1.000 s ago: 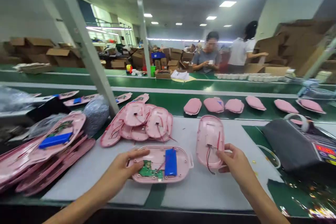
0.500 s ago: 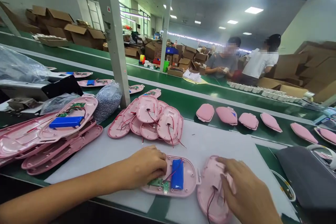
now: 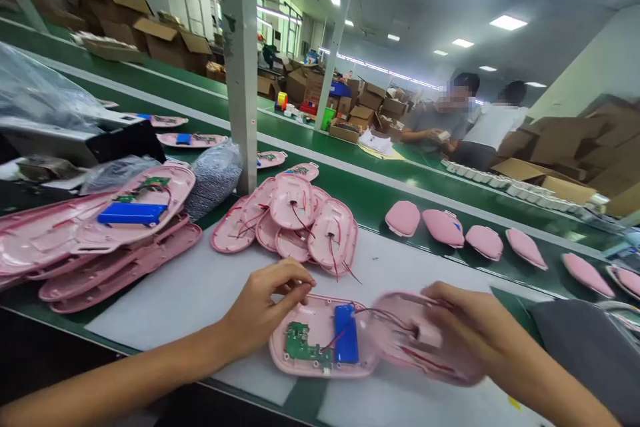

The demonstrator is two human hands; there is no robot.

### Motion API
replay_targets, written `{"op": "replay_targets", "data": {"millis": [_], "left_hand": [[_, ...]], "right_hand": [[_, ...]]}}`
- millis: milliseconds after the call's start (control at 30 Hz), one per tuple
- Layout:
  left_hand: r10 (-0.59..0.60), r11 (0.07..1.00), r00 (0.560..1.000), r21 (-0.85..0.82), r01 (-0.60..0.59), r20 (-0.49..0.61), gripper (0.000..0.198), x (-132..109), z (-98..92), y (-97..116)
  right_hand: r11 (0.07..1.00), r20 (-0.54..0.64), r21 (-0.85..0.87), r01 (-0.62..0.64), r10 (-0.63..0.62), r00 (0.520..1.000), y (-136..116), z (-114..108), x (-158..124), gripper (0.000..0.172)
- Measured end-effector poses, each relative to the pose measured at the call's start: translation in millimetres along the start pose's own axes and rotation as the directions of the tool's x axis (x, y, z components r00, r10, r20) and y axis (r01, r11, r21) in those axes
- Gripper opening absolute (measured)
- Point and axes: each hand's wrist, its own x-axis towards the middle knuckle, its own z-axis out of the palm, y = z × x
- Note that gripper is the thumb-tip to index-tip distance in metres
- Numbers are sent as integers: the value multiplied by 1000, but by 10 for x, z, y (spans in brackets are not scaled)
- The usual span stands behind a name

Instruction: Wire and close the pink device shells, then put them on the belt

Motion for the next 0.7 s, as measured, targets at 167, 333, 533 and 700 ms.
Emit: {"op": "replay_targets", "data": {"millis": [167, 333, 533, 700], "left_hand": [[464, 859, 885, 250, -446, -17, 14, 13, -20, 82], [402, 840, 916, 404, -362, -15, 13, 57, -99, 120], [186, 950, 940, 190, -246, 287, 9, 125, -228, 238], [146, 989, 982, -13, -145, 117, 8, 125, -172, 150]], "right_hand": [[969, 52, -182, 165, -158, 986, -565, 220, 216, 29], [933, -39, -215, 289, -304, 952, -797, 447, 306, 25], [926, -212, -291, 240, -307, 928, -852, 540, 315, 25], [944, -191, -237, 231, -278, 941, -841, 576, 302, 25]]}}
